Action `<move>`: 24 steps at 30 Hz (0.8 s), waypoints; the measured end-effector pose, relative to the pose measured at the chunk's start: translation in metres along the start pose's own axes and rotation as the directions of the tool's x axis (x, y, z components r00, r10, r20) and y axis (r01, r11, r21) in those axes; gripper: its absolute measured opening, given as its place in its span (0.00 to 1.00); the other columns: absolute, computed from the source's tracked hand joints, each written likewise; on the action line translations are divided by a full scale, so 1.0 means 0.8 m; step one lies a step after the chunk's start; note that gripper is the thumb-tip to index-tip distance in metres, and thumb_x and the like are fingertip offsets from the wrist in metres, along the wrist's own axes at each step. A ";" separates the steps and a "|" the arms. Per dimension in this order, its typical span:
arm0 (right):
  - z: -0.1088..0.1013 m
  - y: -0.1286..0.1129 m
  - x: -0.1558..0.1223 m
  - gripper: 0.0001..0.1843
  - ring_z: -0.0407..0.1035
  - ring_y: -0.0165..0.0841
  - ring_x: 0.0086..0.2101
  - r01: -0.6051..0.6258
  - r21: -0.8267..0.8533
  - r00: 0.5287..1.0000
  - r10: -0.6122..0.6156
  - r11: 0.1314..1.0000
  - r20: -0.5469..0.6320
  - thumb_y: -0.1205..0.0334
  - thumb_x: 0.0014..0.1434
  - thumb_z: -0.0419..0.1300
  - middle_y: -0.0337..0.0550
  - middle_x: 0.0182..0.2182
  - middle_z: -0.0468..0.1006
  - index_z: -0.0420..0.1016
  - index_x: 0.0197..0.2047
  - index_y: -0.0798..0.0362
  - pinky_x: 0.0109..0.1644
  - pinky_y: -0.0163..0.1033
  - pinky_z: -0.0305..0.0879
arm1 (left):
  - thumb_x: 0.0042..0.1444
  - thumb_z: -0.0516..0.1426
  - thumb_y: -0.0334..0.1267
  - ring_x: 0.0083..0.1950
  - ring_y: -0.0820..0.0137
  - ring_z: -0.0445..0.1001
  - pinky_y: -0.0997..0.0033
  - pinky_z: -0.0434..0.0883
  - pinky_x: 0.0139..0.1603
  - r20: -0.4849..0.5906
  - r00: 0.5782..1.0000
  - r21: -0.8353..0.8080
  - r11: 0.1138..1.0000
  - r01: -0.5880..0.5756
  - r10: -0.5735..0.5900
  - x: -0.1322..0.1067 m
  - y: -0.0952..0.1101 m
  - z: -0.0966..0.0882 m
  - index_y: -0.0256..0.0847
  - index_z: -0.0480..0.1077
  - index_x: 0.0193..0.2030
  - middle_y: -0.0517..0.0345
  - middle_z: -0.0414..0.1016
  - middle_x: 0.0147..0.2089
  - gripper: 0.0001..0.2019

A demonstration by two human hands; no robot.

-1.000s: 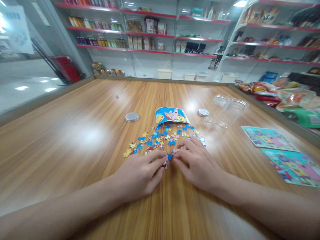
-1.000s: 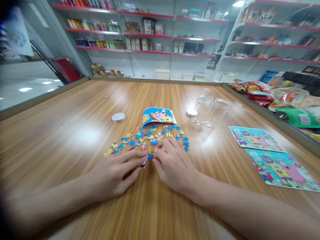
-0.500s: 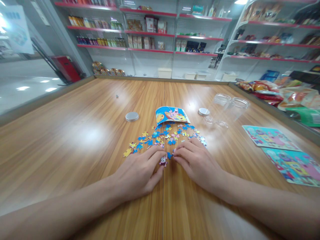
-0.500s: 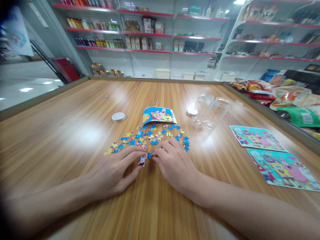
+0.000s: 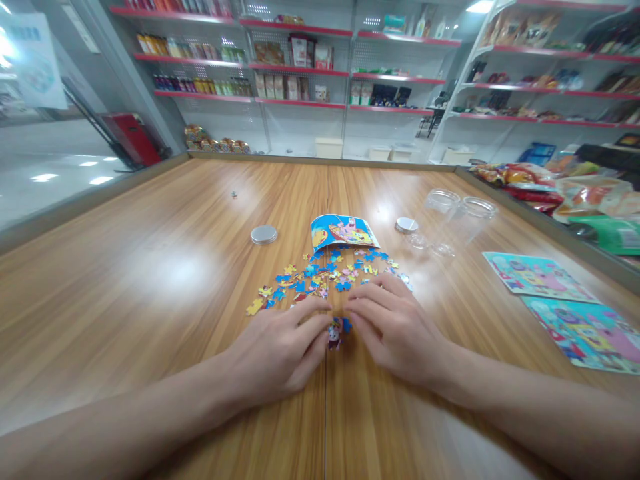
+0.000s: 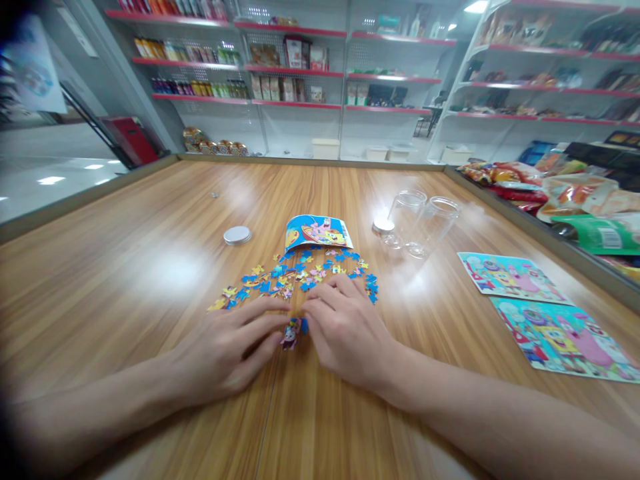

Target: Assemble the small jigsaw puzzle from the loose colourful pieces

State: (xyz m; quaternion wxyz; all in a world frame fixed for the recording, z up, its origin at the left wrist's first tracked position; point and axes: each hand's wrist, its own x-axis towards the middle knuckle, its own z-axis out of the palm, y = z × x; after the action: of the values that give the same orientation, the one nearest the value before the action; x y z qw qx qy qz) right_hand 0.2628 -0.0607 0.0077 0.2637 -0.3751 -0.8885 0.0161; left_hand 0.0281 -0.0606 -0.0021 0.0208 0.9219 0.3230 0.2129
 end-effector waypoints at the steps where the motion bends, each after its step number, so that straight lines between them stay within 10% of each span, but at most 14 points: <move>1: 0.000 -0.001 0.000 0.09 0.66 0.41 0.45 0.041 0.041 0.999 -0.042 0.998 0.013 0.67 0.66 0.55 0.45 0.42 0.79 0.77 0.42 0.54 0.52 0.50 0.63 | 0.67 0.50 0.34 0.50 0.63 0.79 0.60 0.81 0.46 -0.025 0.998 0.046 0.997 0.060 -0.059 0.000 -0.002 0.000 0.40 0.69 0.53 0.50 0.72 0.58 0.12; 12: 0.004 0.004 0.002 0.15 0.64 0.45 0.58 -0.068 -0.013 0.997 0.069 0.998 0.027 0.57 0.67 0.56 0.45 0.54 0.78 0.75 0.53 0.53 0.62 0.55 0.56 | 0.66 0.50 0.37 0.50 0.57 0.80 0.54 0.81 0.47 0.028 0.974 0.276 0.938 0.210 -0.226 0.001 -0.005 -0.002 0.37 0.69 0.55 0.46 0.71 0.60 0.14; 24: 0.002 0.002 0.003 0.21 0.53 0.48 0.66 0.026 0.031 0.989 -0.031 0.999 0.147 0.58 0.67 0.55 0.44 0.62 0.71 0.69 0.62 0.54 0.68 0.58 0.51 | 0.66 0.50 0.33 0.53 0.62 0.78 0.60 0.82 0.49 0.022 1.000 0.163 0.987 -0.014 0.010 -0.002 -0.011 0.006 0.37 0.67 0.60 0.50 0.72 0.61 0.17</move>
State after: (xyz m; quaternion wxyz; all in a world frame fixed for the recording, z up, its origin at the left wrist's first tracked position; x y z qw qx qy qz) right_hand 0.2620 -0.0579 0.0072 0.2031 -0.3561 -0.9106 0.0531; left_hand 0.0239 -0.0538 -0.0087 -0.0527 0.9246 0.3337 0.1762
